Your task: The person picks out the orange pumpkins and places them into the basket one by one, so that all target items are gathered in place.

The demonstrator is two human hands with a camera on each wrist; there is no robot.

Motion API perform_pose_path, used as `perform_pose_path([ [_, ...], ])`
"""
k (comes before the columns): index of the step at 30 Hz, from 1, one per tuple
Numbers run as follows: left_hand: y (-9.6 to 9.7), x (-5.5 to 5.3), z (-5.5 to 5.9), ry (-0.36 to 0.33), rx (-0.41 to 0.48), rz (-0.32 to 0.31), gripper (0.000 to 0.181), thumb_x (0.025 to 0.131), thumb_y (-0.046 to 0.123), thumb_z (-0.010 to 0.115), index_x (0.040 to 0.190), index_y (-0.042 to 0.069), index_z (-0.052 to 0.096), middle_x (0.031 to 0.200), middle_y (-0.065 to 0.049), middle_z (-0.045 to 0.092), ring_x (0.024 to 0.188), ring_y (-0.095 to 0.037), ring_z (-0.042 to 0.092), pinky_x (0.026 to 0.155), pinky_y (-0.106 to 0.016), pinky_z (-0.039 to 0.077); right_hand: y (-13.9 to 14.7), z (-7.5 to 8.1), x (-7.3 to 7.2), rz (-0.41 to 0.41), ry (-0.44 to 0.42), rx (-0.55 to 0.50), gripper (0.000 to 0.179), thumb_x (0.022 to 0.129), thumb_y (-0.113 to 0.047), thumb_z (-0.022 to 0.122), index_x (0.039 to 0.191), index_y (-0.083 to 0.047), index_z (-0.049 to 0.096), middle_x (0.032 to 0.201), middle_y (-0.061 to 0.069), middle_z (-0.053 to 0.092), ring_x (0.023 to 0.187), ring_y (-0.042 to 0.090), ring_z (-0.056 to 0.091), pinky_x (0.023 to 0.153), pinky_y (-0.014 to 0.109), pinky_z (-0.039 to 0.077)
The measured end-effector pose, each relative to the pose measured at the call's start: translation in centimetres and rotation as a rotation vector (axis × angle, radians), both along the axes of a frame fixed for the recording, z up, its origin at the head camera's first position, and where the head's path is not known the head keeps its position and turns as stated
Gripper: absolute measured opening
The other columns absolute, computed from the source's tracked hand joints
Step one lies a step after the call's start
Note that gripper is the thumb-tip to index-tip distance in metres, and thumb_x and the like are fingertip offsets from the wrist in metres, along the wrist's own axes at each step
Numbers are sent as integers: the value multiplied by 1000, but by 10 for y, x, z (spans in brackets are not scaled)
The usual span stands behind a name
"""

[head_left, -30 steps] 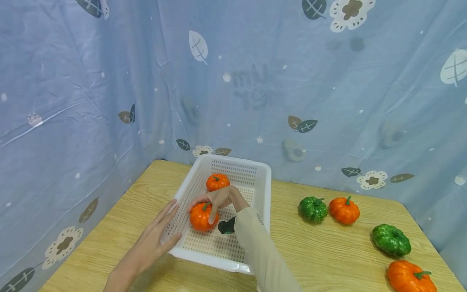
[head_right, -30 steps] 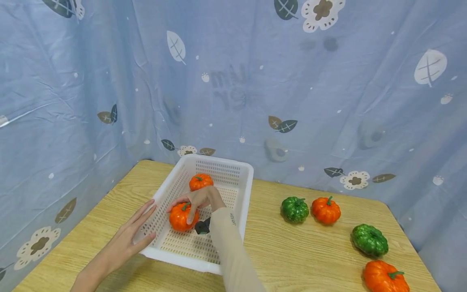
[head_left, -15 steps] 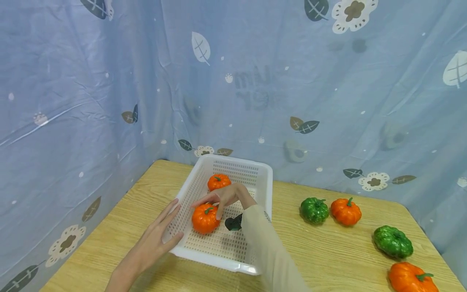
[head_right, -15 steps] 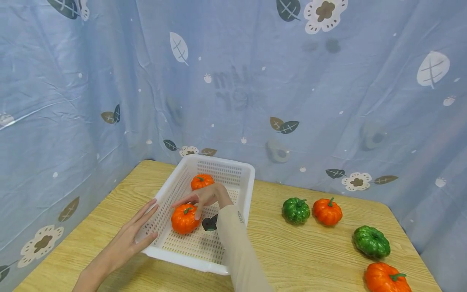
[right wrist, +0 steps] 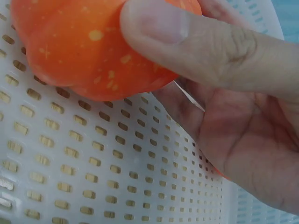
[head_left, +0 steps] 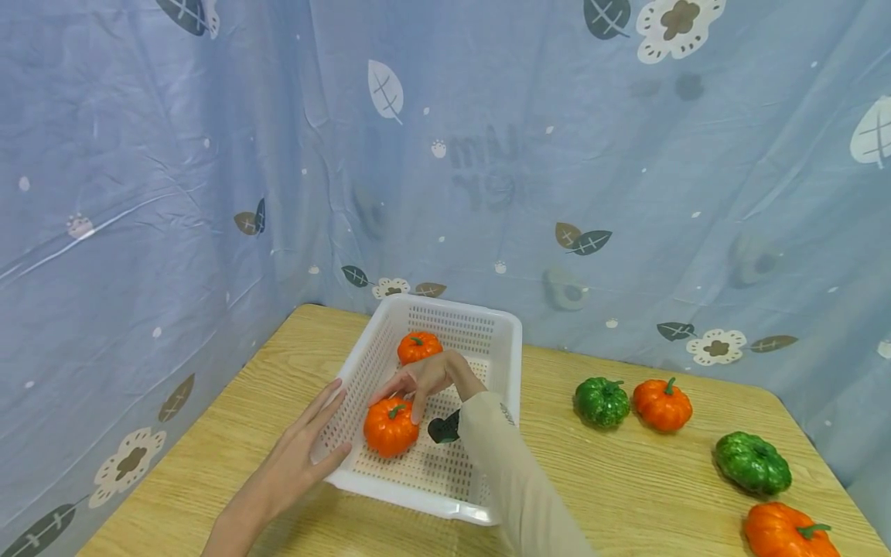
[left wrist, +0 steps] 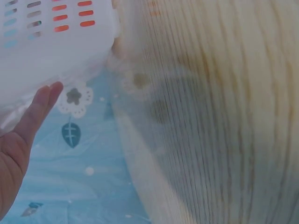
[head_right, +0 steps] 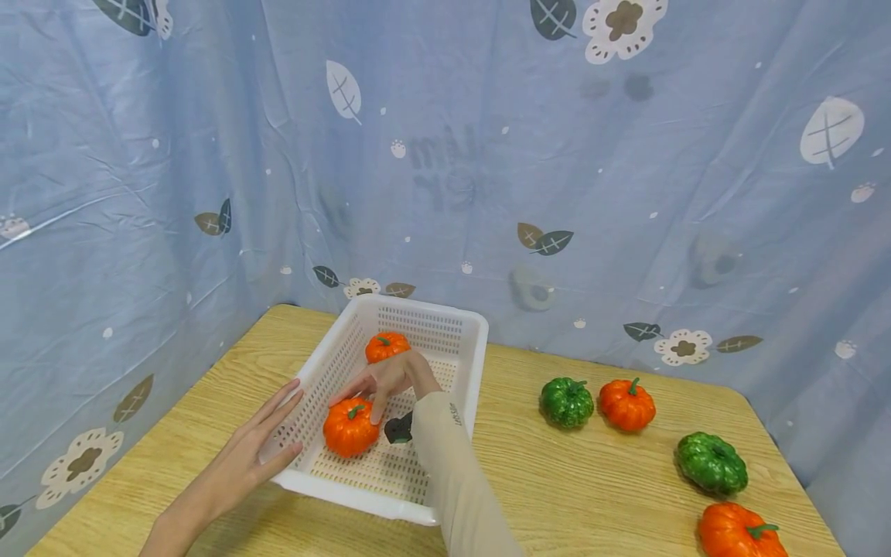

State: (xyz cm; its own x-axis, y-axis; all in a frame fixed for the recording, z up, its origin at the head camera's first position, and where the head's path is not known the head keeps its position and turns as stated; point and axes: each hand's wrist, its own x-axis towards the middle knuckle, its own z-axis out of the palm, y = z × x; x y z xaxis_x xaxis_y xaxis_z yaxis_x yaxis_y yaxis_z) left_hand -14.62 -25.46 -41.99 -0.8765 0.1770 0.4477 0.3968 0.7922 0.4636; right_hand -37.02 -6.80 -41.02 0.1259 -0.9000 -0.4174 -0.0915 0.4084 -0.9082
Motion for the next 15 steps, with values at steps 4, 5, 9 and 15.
perform_pose_path([
  [4,0,0,0,-17,4,3,67,89,23,67,144,-1,38,155,-13,27,132,-40,38,98,-55,41,-3,-1,1,35,-19,-2,75,80,29,50,147,3,28,148,7,42,128,12,44,109,30,35],
  [5,0,0,0,-22,6,4,67,89,23,67,145,-1,38,155,-13,27,132,-40,38,98,-55,41,-3,-1,2,39,-28,-3,75,81,29,49,147,4,27,148,8,41,128,12,44,109,30,35],
  [9,1,0,0,-29,16,2,67,89,23,67,145,-1,38,155,-13,27,133,-39,37,98,-56,41,-6,1,5,30,-58,-8,73,81,31,47,146,6,26,148,12,41,125,13,47,109,32,36],
  [15,2,0,0,-27,24,-2,67,89,23,67,144,-2,39,155,-13,26,133,-40,36,99,-56,40,-8,2,8,11,-36,20,74,80,31,48,147,5,28,149,15,39,127,16,46,108,34,38],
])
